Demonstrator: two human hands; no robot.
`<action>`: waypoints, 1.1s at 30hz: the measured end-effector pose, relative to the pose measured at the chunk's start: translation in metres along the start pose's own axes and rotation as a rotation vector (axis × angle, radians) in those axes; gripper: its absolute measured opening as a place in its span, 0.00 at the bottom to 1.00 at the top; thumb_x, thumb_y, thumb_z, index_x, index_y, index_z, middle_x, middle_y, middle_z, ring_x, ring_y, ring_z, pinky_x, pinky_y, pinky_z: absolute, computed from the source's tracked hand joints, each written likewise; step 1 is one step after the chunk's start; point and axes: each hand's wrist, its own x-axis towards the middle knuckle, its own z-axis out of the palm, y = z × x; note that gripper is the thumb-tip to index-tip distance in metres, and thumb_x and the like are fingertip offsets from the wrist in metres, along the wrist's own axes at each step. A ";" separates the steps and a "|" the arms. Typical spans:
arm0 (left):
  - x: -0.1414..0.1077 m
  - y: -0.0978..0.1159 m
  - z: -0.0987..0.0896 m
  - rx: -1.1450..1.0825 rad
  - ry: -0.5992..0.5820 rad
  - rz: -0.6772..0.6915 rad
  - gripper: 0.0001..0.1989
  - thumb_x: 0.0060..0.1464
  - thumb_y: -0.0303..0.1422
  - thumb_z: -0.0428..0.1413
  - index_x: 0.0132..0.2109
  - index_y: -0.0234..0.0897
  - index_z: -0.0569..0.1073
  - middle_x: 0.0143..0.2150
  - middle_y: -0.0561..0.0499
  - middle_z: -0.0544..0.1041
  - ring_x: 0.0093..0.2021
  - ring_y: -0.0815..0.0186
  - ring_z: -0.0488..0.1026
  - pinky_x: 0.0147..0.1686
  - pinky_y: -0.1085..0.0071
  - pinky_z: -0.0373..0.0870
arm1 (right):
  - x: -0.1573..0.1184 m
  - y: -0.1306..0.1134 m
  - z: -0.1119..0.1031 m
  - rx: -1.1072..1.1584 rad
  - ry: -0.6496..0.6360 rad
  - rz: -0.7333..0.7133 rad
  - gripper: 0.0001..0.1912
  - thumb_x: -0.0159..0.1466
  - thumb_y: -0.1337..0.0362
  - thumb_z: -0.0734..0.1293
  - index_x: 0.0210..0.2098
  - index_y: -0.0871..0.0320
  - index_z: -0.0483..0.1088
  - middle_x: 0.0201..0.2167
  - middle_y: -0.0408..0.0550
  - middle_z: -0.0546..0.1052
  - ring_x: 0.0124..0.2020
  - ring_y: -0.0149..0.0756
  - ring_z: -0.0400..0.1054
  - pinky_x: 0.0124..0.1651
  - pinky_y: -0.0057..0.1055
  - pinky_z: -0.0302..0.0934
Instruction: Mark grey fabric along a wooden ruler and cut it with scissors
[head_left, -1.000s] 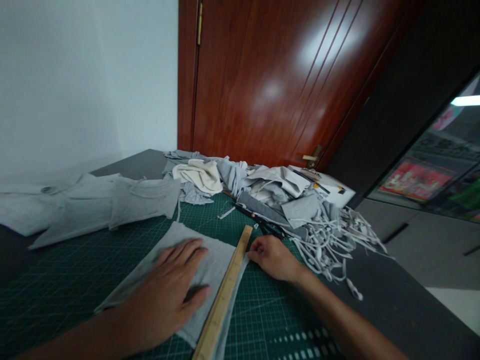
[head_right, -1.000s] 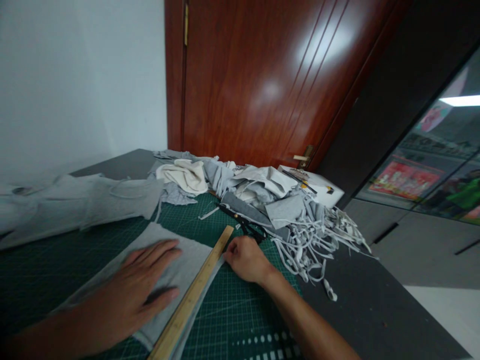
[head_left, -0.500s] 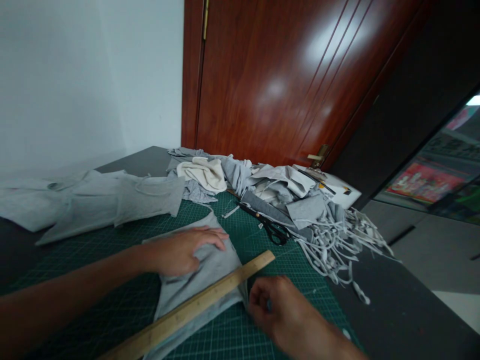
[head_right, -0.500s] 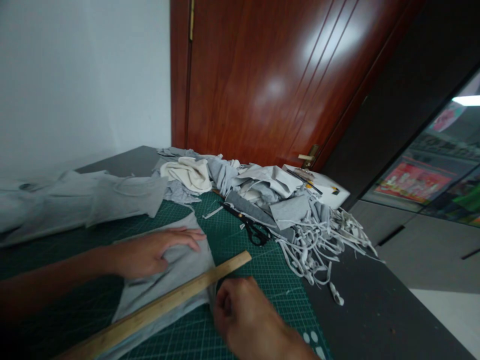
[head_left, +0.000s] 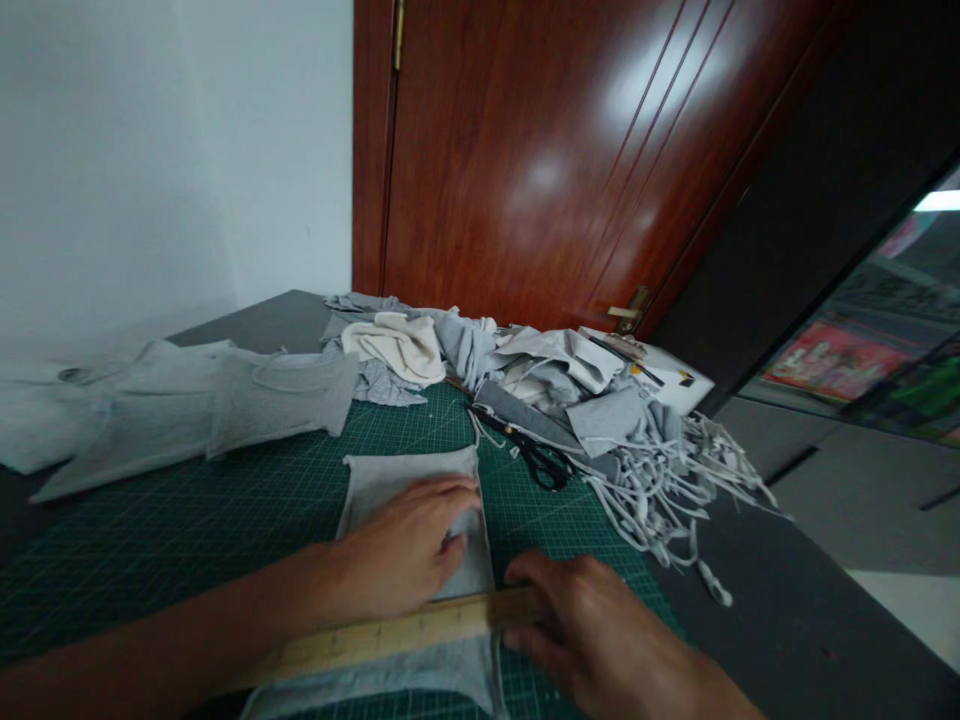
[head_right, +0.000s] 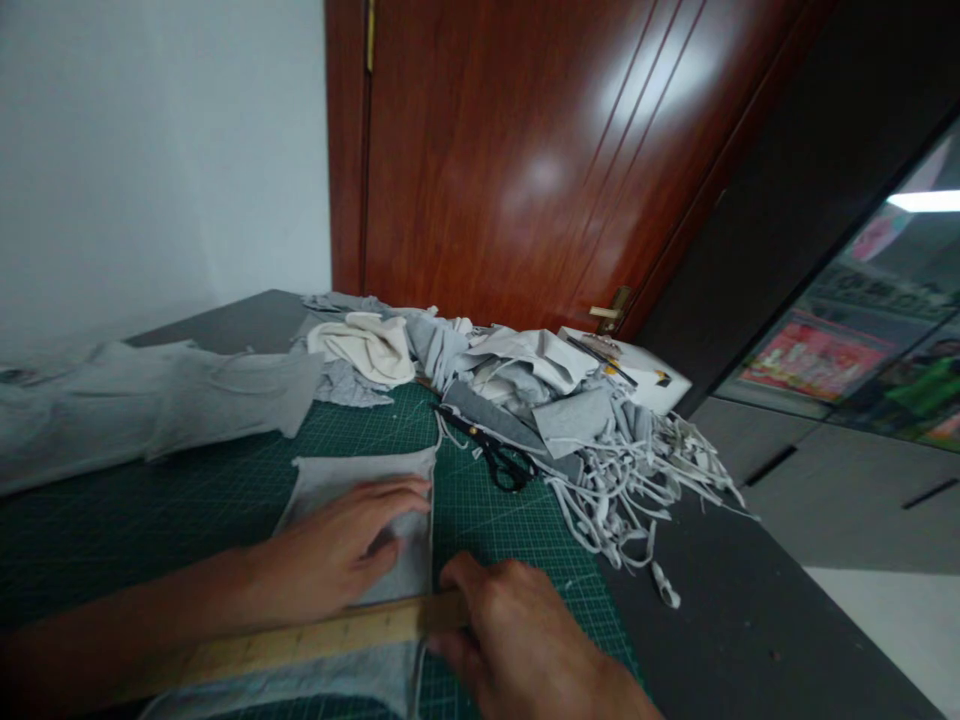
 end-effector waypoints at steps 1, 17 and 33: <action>-0.003 0.003 0.000 0.046 -0.033 0.003 0.27 0.61 0.29 0.55 0.66 0.35 0.73 0.74 0.36 0.71 0.76 0.49 0.65 0.75 0.45 0.60 | 0.001 0.001 -0.004 -0.029 -0.017 -0.007 0.10 0.61 0.70 0.76 0.42 0.59 0.78 0.28 0.43 0.78 0.27 0.34 0.67 0.29 0.29 0.50; 0.003 -0.019 -0.028 -0.132 -0.217 0.049 0.29 0.59 0.42 0.66 0.65 0.39 0.78 0.77 0.37 0.66 0.78 0.45 0.62 0.75 0.44 0.58 | 0.007 0.015 -0.030 -0.022 -0.236 -0.031 0.13 0.57 0.66 0.83 0.26 0.59 0.76 0.21 0.35 0.68 0.24 0.28 0.62 0.28 0.27 0.48; 0.018 0.007 -0.041 -0.453 1.068 -0.256 0.26 0.53 0.40 0.65 0.57 0.47 0.66 0.64 0.45 0.70 0.64 0.49 0.71 0.48 0.55 0.75 | 0.014 0.022 -0.019 0.731 0.032 0.009 0.30 0.64 0.38 0.75 0.27 0.55 0.64 0.23 0.35 0.60 0.26 0.29 0.49 0.27 0.28 0.44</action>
